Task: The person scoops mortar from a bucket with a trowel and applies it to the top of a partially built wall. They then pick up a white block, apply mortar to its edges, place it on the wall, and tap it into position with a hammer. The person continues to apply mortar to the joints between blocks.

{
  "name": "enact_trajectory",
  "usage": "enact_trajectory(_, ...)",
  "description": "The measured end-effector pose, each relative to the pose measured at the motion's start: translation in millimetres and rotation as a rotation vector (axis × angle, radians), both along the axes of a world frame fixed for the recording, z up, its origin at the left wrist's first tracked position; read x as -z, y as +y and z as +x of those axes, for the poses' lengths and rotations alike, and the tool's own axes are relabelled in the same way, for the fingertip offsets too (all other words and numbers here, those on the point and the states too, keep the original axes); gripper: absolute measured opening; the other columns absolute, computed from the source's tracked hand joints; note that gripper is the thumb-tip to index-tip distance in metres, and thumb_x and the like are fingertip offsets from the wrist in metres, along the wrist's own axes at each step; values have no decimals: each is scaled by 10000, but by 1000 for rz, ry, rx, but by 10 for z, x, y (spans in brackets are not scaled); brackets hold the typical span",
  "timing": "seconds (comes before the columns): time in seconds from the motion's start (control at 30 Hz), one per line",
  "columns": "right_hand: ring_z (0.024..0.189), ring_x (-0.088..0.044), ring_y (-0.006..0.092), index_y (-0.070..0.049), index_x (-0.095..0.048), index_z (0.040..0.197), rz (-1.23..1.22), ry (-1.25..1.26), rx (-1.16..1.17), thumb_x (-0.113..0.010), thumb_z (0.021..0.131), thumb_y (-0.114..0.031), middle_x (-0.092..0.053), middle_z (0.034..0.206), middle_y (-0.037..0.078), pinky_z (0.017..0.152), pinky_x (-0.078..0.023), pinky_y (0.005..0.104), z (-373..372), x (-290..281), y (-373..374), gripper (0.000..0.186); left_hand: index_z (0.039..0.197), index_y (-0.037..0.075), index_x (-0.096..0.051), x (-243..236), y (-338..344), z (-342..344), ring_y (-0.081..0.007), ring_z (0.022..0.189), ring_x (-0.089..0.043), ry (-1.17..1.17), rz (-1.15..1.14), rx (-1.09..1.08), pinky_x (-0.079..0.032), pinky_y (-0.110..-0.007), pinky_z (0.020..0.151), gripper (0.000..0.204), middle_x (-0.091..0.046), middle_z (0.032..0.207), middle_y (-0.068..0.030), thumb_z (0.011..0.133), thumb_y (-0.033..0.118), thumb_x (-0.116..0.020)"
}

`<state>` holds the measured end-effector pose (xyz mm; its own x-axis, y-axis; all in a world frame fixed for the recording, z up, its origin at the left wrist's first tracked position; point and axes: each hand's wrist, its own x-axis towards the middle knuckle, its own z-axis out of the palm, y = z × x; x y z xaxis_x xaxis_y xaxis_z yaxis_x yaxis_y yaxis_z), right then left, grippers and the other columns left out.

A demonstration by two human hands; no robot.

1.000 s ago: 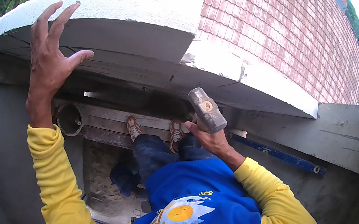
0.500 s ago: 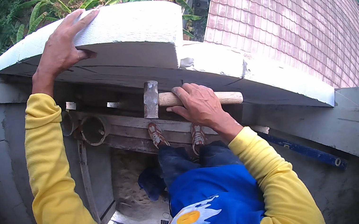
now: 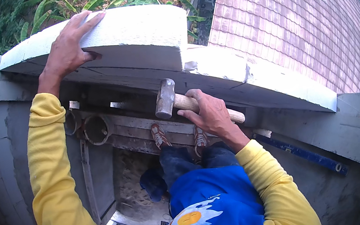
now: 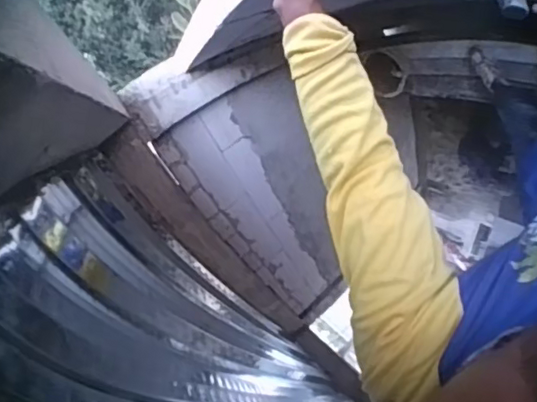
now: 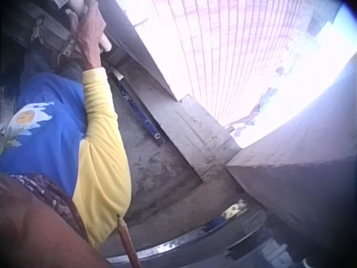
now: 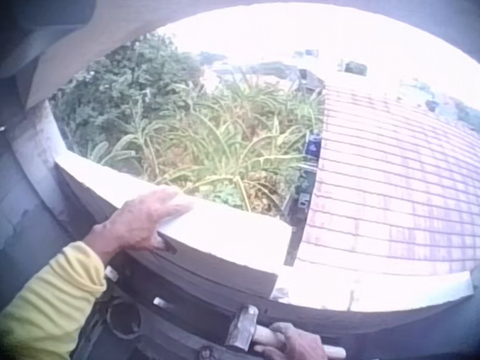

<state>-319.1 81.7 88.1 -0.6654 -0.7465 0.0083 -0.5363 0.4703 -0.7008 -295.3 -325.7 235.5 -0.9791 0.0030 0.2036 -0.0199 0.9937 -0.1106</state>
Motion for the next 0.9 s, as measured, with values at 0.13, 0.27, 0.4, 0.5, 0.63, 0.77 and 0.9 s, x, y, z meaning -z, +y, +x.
enact_trajectory(0.13,897,-753,318,-20,-555,1309,-170,-292,135,-736,1015,-313,-749,1035,197,808,-581,409,248,130,302,453,1614,373,-466,96,-32,33,-363,1518,-446,24,37,11,-450,-506,1220,1087,-467,1645,-129,660,327,-984)
enact_trajectory(0.27,652,-521,69,-60,-479,1380,-453,-673,369,-570,1119,-349,-594,843,21,562,-421,221,391,200,530,400,1585,277,-514,104,80,77,-359,1487,-470,352,58,66,-427,-543,1207,988,-512,1595,-132,733,531,-946)
enact_trajectory(0.4,593,-518,91,-75,-443,1351,-614,-813,459,-491,1157,-362,-548,850,29,515,-438,236,364,-32,441,350,1638,26,-332,403,78,317,-356,1522,-341,1123,792,-825,-383,-504,1199,1170,-290,1654,-258,801,618,-897)
enact_trajectory(0.5,593,-522,92,-88,-456,1323,-576,-734,454,-515,1151,-363,-538,852,22,507,-443,238,243,-239,263,330,1703,41,-57,422,-134,269,-435,1553,-304,1022,1627,-1112,-361,-600,1221,1391,-223,1694,-284,767,605,-919)
enact_trajectory(0.63,617,-520,83,-95,-475,1254,-642,-849,499,-554,1138,-375,-526,855,11,510,-440,236,16,-319,143,313,1711,46,40,393,-204,204,-417,1567,-305,889,1874,-994,-325,-614,1241,1403,-171,1736,-264,787,425,-945)
enact_trajectory(0.77,623,-478,60,-101,-469,1198,-932,-967,651,-569,1132,-387,-484,835,-6,524,-434,222,-52,-507,-161,310,1715,36,11,340,-146,179,-391,1511,-400,993,1954,-931,-400,-559,1207,1328,-282,1697,-262,796,233,-927)
enact_trajectory(0.9,597,-481,64,-120,-449,1145,-946,-978,693,-571,1132,-372,-453,798,-9,495,-434,228,-86,-420,-407,281,1727,86,-22,414,-165,137,-386,1489,-422,1034,1940,-894,-437,-585,1142,1311,-322,1682,-240,796,271,-926)
